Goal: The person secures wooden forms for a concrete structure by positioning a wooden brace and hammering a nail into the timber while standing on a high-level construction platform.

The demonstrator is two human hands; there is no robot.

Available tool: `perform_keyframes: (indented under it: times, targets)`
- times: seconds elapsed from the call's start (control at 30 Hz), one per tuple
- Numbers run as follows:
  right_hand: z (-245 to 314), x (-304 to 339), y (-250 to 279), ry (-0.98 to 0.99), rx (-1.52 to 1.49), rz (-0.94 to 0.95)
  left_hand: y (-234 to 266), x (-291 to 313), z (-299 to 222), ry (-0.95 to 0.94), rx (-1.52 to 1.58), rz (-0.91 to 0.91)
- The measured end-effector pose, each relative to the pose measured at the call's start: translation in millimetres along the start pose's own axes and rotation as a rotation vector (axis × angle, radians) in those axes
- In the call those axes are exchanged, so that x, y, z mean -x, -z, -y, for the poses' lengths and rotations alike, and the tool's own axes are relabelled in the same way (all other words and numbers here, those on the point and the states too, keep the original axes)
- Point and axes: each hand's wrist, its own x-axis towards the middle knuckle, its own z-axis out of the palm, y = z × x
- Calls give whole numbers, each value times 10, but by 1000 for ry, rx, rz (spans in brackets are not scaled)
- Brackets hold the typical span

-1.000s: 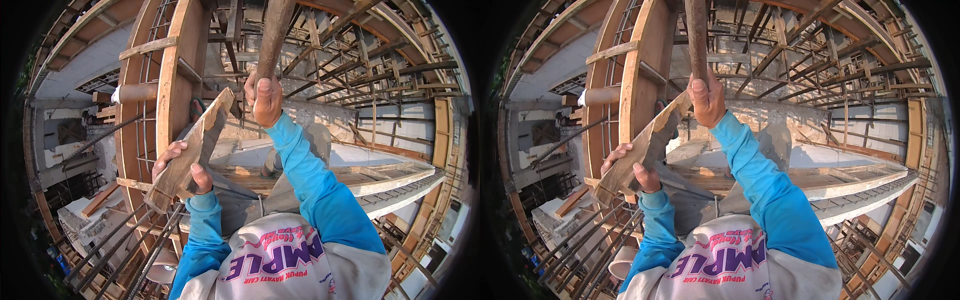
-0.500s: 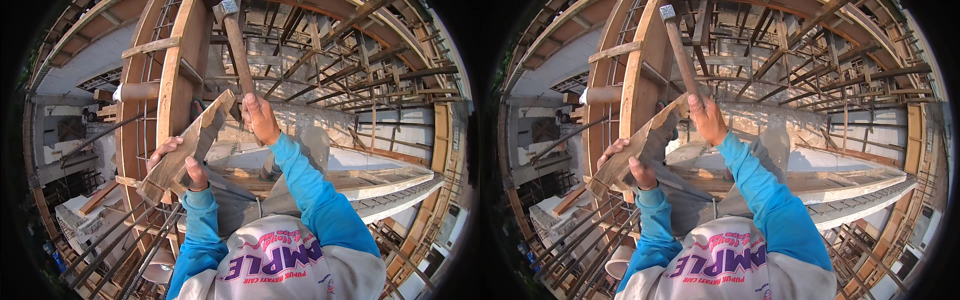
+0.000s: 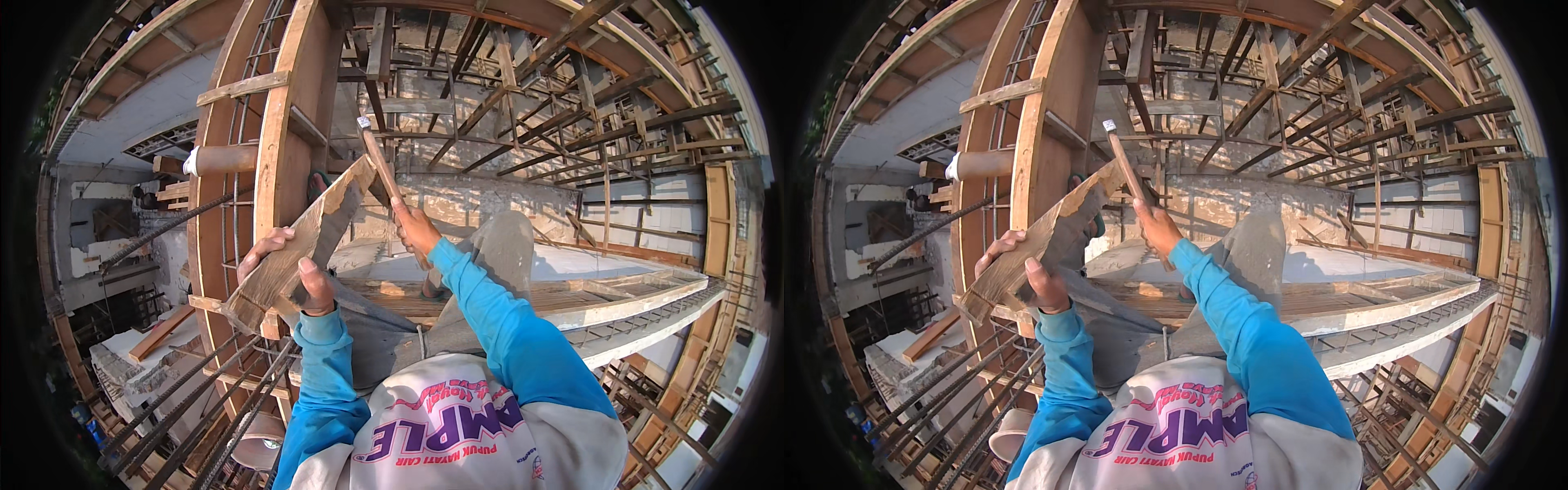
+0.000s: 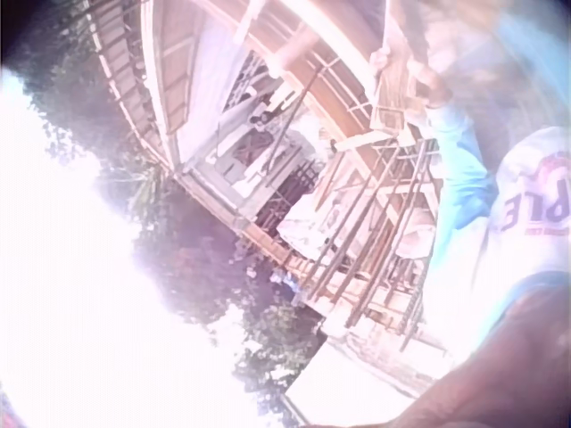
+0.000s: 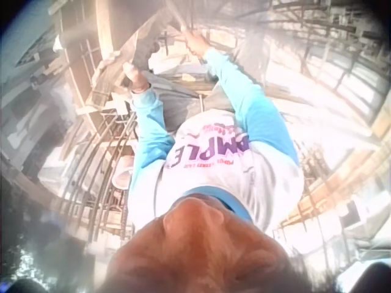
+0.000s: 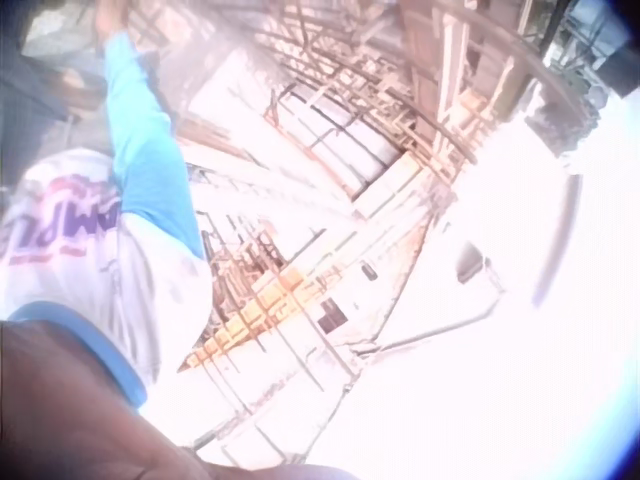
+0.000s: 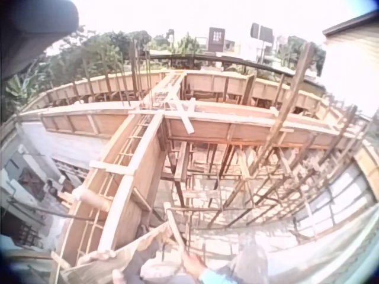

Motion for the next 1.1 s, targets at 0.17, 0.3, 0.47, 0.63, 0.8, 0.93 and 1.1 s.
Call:
perform_keyframes:
  times: [0.17,0.3,0.47,0.63,0.8,0.93,1.1]
  targets:
    - [1204,579,-100,606,-106,-4,12,48,15,24,18,-38]
    - [606,87,-155,1005,-77,-186,-44,19,-42,32,-9,0]
    - [-935,-346,-25,216,353,-259,-33,-63,-44,-2,30,47]
    - [42,104,58,-48,21,-43,-18,9,12,17,48,-15]
    - [1219,619,-30,688,-129,-22,-54,5,-11,22,27,-16]
    - [440,114,-74,970,-71,-200,-97,-5,-21,18,17,-4]
    - [-1059,-471,51,303,434,-287,-152,-144,54,-19,58,-12]
